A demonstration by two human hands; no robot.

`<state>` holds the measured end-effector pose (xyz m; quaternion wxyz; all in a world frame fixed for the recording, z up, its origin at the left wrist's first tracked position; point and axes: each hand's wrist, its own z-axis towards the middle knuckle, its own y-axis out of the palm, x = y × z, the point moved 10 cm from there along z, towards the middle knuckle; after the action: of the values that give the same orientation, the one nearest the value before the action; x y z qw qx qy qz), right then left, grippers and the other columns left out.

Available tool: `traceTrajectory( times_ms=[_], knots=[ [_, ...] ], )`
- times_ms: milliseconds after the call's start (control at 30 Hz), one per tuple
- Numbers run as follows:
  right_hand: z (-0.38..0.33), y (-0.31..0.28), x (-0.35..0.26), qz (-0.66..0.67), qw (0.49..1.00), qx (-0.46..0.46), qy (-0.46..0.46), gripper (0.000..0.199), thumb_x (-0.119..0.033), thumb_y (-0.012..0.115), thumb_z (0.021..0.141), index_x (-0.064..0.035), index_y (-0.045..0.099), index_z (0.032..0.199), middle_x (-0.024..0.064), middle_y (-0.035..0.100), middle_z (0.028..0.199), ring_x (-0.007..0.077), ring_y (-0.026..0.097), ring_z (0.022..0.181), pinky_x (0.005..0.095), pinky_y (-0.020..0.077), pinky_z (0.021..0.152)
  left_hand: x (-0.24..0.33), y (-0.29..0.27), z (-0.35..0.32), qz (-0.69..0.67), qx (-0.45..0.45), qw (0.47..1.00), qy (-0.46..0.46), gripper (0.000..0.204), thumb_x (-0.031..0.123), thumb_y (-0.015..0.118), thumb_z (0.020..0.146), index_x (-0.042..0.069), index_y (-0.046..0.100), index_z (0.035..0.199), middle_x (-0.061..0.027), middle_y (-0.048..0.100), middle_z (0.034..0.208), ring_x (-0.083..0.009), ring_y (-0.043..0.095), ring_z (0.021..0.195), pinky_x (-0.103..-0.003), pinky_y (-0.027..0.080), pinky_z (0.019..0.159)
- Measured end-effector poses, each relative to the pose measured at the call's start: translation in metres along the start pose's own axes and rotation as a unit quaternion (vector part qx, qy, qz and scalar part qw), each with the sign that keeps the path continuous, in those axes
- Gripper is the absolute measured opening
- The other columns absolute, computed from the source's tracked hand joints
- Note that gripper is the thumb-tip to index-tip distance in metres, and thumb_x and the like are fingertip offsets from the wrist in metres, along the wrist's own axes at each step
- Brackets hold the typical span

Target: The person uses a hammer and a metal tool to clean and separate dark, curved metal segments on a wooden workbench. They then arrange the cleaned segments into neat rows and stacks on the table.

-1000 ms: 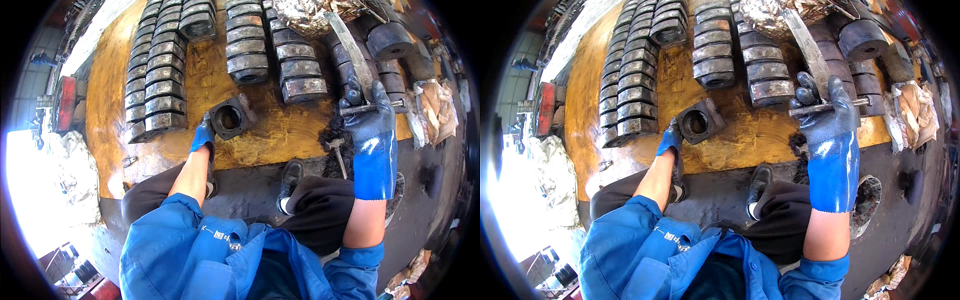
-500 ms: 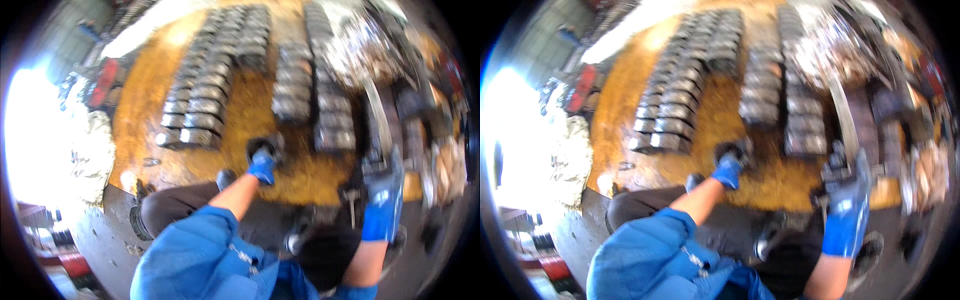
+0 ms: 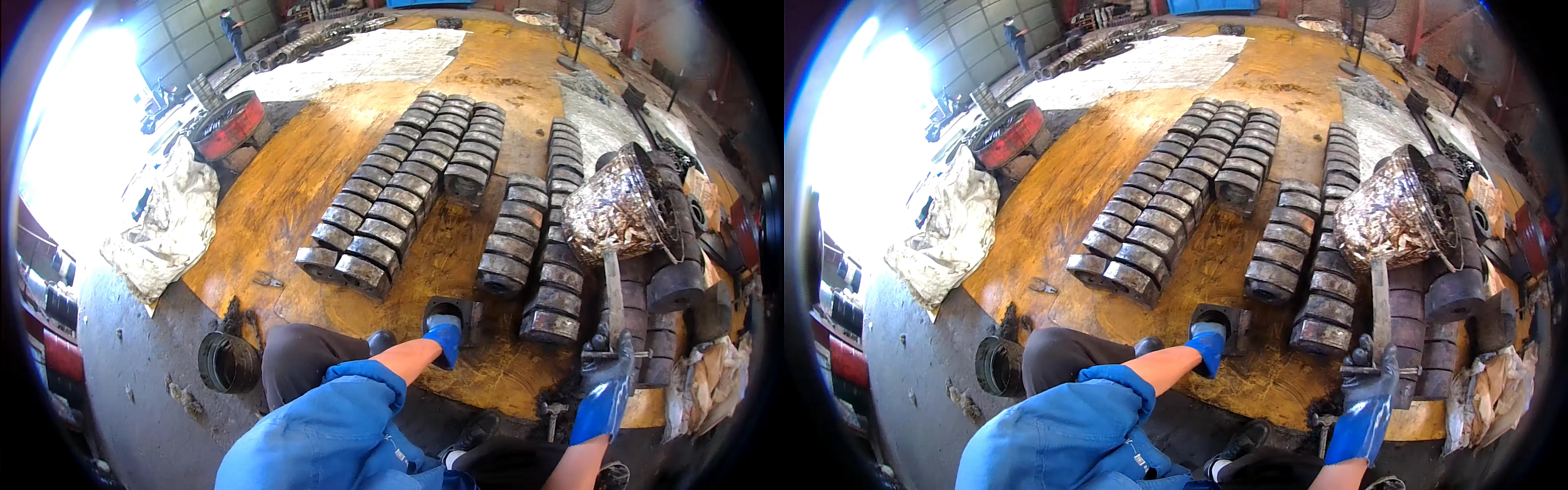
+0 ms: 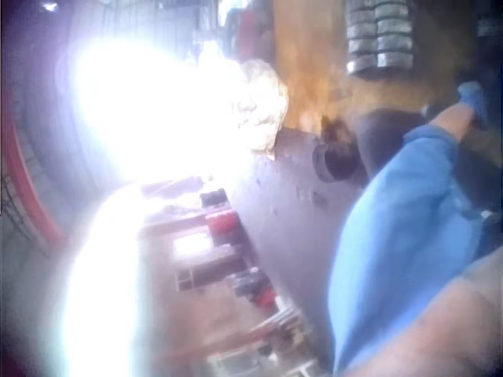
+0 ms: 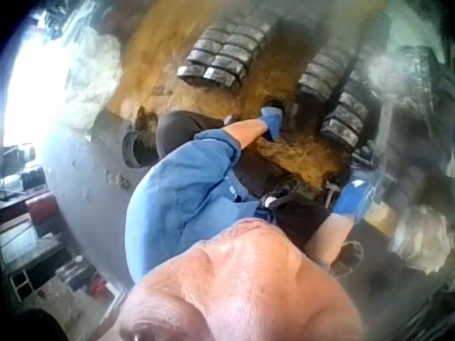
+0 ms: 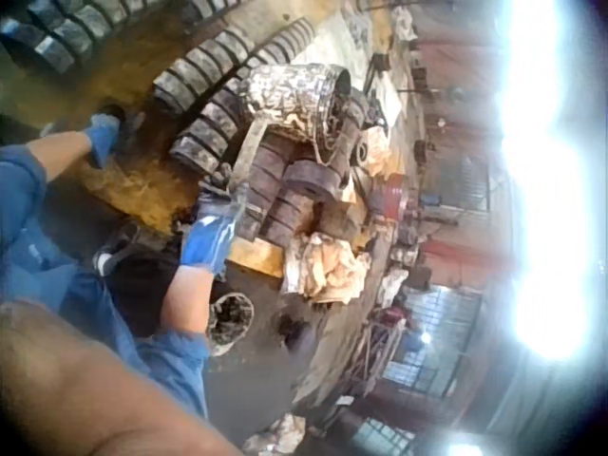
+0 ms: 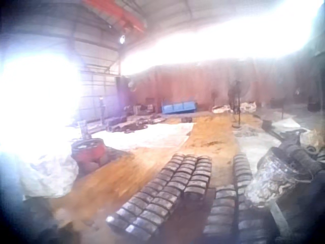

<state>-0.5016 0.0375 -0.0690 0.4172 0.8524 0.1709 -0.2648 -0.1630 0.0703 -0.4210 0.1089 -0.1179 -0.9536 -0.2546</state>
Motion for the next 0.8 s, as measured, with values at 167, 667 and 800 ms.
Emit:
traceTrajectory(
  times_ms=[167, 667, 800],
  knots=[
    [0.003, -0.019, -0.039, 0.105, 0.991, -0.077, 0.038, 0.05, -0.043, 0.051, 0.099, 0.0023, 0.057, 0.12, 0.0095, 0.067, 0.086, 0.0197, 0.063, 0.069, 0.0368, 0.0559, 0.058, 0.105, -0.042, -0.186, 0.19, 0.547, 0.813, -0.067, 0.034, 0.033, 0.067, 0.073, 0.009, 0.067, 0.098, -0.0127, 0.067, 0.1, -0.0266, 0.061, 0.091, -0.042, 0.05, 0.085],
    [-0.046, 0.051, -0.036, 0.207, 0.96, -0.153, -0.111, 0.035, -0.031, 0.065, 0.095, -0.0083, 0.06, 0.121, 0.0093, 0.07, 0.085, 0.0232, 0.068, 0.063, 0.0375, 0.0587, 0.056, 0.019, -0.024, -0.333, -0.431, 0.506, 0.636, 0.392, 0.017, 0.02, 0.058, 0.096, 0.006, 0.067, 0.095, -0.0048, 0.066, 0.077, -0.0167, 0.061, 0.064, -0.029, 0.05, 0.058],
    [-0.031, 0.068, -0.029, 0.214, 0.932, -0.248, -0.153, 0.035, -0.027, 0.059, 0.099, -0.0042, 0.058, 0.125, 0.0106, 0.068, 0.102, 0.0192, 0.067, 0.085, 0.033, 0.0596, 0.073, 0.095, 0.031, -0.412, -0.193, 0.573, 0.57, 0.557, 0.026, 0.009, 0.045, 0.102, 0.008, 0.057, 0.125, -0.007, 0.061, 0.116, -0.0197, 0.058, 0.106, -0.033, 0.051, 0.09]
  ],
)
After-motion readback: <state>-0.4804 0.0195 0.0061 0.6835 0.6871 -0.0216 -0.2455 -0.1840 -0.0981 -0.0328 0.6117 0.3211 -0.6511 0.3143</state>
